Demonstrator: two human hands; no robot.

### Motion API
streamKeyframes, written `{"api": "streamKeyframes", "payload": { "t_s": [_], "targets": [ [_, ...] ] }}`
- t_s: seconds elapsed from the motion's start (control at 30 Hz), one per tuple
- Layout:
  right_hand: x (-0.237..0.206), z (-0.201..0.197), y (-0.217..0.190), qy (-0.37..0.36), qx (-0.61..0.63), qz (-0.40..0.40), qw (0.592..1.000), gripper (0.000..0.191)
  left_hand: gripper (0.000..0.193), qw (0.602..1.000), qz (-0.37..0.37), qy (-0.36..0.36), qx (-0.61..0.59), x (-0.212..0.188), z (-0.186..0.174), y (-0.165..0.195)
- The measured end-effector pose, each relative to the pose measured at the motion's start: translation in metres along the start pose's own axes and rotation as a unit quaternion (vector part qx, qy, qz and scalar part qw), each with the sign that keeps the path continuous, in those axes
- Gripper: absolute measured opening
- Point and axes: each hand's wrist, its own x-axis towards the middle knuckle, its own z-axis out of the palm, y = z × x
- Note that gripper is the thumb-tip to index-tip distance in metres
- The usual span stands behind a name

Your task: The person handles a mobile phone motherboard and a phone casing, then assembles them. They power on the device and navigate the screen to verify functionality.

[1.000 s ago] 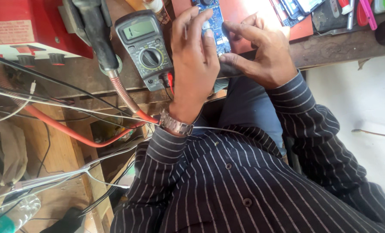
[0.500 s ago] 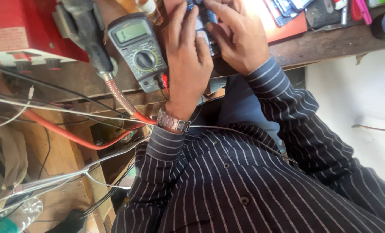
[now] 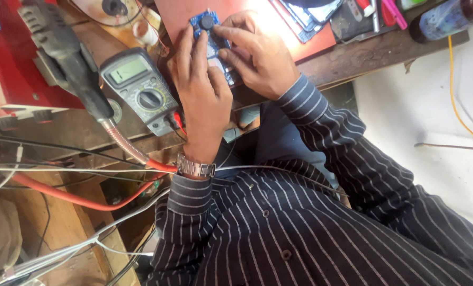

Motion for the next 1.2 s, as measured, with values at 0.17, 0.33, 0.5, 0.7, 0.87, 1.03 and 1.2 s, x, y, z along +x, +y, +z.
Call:
{"api": "streamKeyframes", "payload": {
  "t_s": [0.17, 0.33, 0.5, 0.7, 0.87, 1.03, 1.2],
  "targets": [
    [0.001, -0.002, -0.001, -0.010, 0.003, 0.025, 1.000, 0.035, 0.047, 1.000, -0.009, -0.018, -0.002, 0.003, -0.002, 0.007],
    [0.006, -0.005, -0.001, -0.029, 0.000, 0.009, 1.000, 0.037, 0.048, 0.999, -0.020, -0.006, -0.030, 0.003, -0.007, 0.009],
    [0.008, -0.006, -0.003, -0.041, -0.014, -0.018, 0.999, 0.036, 0.050, 0.997, -0.031, 0.008, -0.070, 0.001, -0.004, 0.005],
    [0.000, -0.003, -0.007, -0.054, -0.025, -0.031, 0.998, 0.037, 0.051, 0.993, -0.033, 0.050, -0.105, 0.001, 0.002, -0.004],
    [-0.007, -0.005, -0.007, -0.068, 0.001, -0.036, 0.997, 0.044, 0.048, 0.987, -0.062, 0.050, -0.141, -0.001, 0.004, -0.007],
    [-0.005, -0.008, -0.005, -0.077, 0.009, -0.025, 0.997, 0.047, 0.043, 0.993, -0.023, 0.064, -0.098, 0.001, 0.004, -0.007],
    [-0.005, -0.009, -0.004, -0.081, 0.002, -0.033, 0.996, 0.045, 0.042, 0.992, -0.031, 0.059, -0.104, 0.001, 0.003, -0.009]
  ]
}}
